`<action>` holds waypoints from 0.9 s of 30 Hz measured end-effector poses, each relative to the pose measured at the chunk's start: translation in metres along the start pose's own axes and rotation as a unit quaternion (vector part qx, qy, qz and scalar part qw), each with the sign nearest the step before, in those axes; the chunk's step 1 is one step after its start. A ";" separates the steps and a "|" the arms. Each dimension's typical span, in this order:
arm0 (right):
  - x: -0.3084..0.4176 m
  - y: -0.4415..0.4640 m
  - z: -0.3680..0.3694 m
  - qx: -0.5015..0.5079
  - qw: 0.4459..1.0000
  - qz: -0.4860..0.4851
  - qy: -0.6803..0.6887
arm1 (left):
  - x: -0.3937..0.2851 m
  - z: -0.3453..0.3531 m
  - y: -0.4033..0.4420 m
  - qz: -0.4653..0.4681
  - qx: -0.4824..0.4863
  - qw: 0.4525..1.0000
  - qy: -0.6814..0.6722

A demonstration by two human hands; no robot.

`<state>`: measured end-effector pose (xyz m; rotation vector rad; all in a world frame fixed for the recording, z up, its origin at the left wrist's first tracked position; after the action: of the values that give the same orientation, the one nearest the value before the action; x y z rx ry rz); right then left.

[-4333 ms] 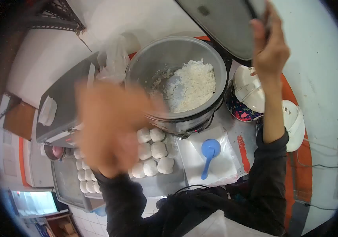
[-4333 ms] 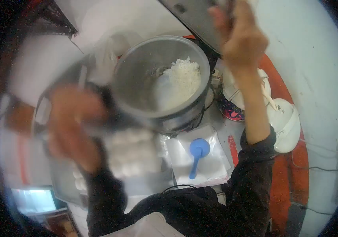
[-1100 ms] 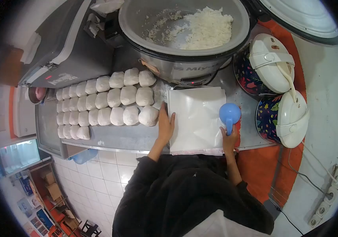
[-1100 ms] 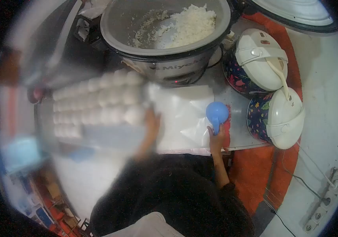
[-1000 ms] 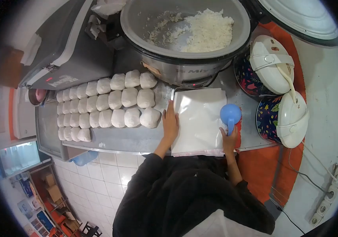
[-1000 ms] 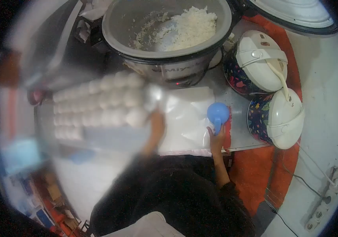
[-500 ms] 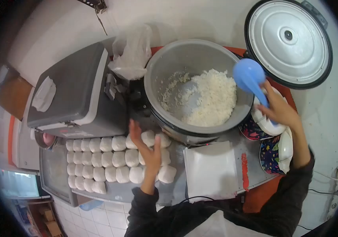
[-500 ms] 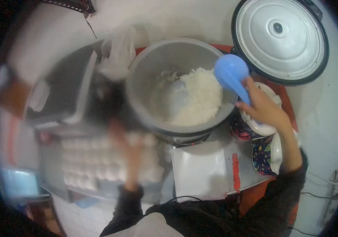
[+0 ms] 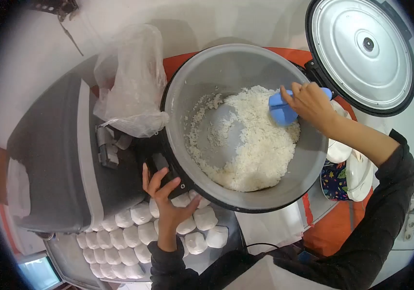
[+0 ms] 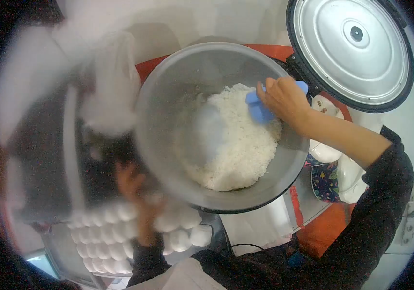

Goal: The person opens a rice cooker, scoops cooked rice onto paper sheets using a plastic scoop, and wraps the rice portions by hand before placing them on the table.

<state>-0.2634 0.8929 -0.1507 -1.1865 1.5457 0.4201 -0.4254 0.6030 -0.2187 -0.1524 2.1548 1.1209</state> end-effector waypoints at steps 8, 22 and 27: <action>-0.039 -0.018 -0.040 -0.008 0.998 0.015 0.062 | 0.001 0.002 0.000 0.004 -0.010 0.999 -0.032; -0.006 -0.020 -0.001 0.173 0.965 -0.090 0.176 | -0.006 0.006 0.002 0.001 -0.041 0.999 -0.023; 0.011 -0.017 -0.001 0.251 0.908 -0.134 0.308 | -0.006 0.005 0.000 -0.016 -0.046 0.998 -0.028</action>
<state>-0.2490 0.8799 -0.1544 -1.1397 1.8261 -0.5690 -0.4185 0.6062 -0.2172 -0.1956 2.0462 1.1924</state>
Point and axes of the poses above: each hand's wrist, its own y-axis towards the middle knuckle, its own z-axis out of the palm, x = y × z, the point moved 7 cm from there along y, towards the middle knuckle, and after that the axes turned 10 degrees about -y, right-handed, at the moved point
